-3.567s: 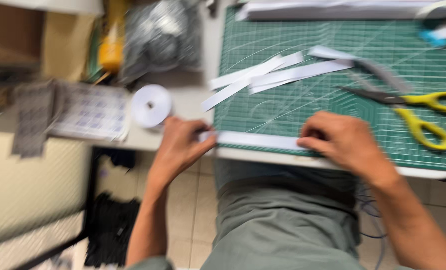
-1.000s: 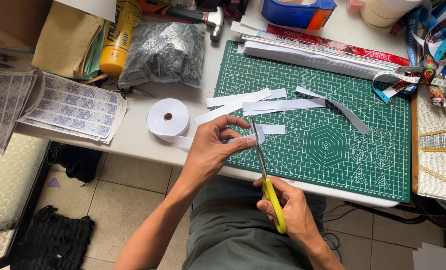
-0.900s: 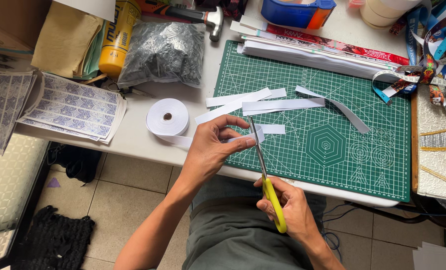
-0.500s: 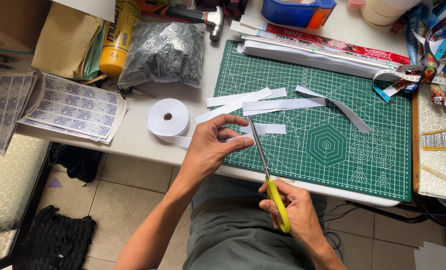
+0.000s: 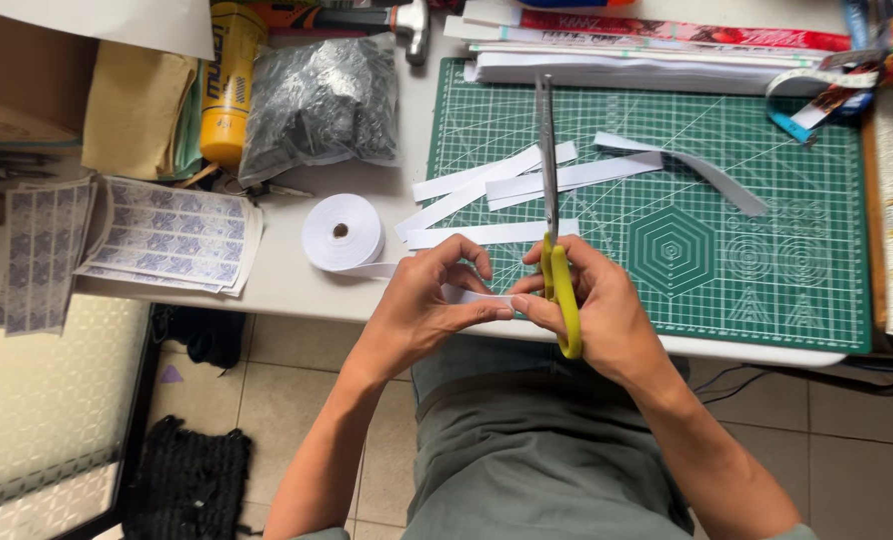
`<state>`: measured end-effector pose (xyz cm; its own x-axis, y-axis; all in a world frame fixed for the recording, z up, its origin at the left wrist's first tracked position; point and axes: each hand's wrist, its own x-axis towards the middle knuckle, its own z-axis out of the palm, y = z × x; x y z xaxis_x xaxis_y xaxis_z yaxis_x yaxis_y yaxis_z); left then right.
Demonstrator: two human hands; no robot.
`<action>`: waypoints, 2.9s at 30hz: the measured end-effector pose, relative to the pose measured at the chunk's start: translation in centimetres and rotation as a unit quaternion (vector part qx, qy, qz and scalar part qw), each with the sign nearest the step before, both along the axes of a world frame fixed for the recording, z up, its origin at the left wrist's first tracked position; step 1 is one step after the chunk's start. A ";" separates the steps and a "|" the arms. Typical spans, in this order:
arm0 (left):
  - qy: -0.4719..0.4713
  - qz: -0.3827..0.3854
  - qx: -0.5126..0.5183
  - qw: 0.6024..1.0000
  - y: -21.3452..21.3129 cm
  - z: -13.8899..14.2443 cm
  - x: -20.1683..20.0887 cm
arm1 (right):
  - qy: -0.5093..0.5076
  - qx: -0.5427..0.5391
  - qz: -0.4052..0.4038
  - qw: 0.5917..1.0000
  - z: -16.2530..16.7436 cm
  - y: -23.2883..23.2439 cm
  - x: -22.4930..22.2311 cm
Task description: The person sits at a workbench and cuts strips from a roll of white paper using scissors, working on a green cutting mat. They repeatedly pull out a length of paper, hold it flat, snip it into shorter strips, and set the cut pieces on the mat, gradually accumulating a pile of strips.
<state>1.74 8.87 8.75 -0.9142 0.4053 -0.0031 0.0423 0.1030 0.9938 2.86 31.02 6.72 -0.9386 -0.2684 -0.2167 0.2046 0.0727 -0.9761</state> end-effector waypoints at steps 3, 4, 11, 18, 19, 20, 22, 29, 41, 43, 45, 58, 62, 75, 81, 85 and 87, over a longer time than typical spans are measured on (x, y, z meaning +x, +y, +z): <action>0.041 -0.015 -0.074 0.996 -0.5 0.1 -0.2 | -0.032 0.026 0.011 0.999 0.2 -0.7 -0.5; 0.079 -0.011 -0.122 0.989 -0.9 0.0 -0.2 | -0.019 0.032 0.020 0.999 0.2 -0.6 -0.7; 0.216 0.016 -0.322 0.922 -5.2 -1.2 -1.2 | -0.006 0.187 -0.031 0.982 1.4 4.0 -1.4; 0.227 0.024 -0.348 0.909 -6.8 -2.0 -1.1 | -0.025 0.297 -0.018 0.954 2.3 4.4 -0.9; 0.215 0.020 -0.353 0.910 -6.8 -1.8 -1.1 | -0.023 0.320 -0.015 0.947 2.4 4.3 -1.0; 0.201 0.015 -0.359 0.911 -6.8 -1.6 -1.0 | -0.022 0.343 -0.010 0.939 2.5 4.3 -1.1; 0.187 0.010 -0.356 0.915 -6.8 -1.1 -0.9 | -0.016 0.350 -0.001 0.937 2.8 4.3 -1.2; 0.186 0.009 -0.359 0.915 -5.9 -0.3 -0.7 | 0.073 0.368 0.035 0.926 2.9 4.5 -1.1; 0.202 0.007 -0.385 0.900 -4.8 -0.2 -0.2 | 0.097 0.424 0.048 0.899 3.0 5.1 -0.7; 0.201 0.004 -0.390 0.899 -5.0 -0.3 -0.2 | 0.113 0.432 0.046 0.893 2.7 5.2 -0.4; 0.191 -0.002 -0.400 0.896 -5.1 -0.6 -0.3 | 0.127 0.442 0.045 0.887 2.4 5.5 -0.1; 0.196 -0.005 -0.378 0.905 -5.2 -0.4 -0.4 | 0.107 0.517 0.052 0.848 1.6 5.7 0.0; 0.186 -0.012 -0.377 0.907 -5.3 0.0 -0.4 | 0.109 0.496 0.053 0.860 1.6 5.8 0.0; 0.179 0.005 -0.368 0.912 -5.3 -0.3 -0.2 | 0.097 0.499 0.048 0.860 1.9 5.4 -0.1; 0.159 0.046 -0.329 0.930 -4.9 0.0 -0.1 | 0.122 0.493 0.043 0.860 1.5 5.7 -0.1; 0.061 0.065 -0.161 0.983 -3.9 -0.3 -0.1 | 0.138 0.465 -0.003 0.874 2.0 7.6 -1.4; 0.044 0.076 -0.102 0.991 -2.5 -0.8 0.0 | 0.158 0.475 -0.055 0.864 2.0 8.4 -1.9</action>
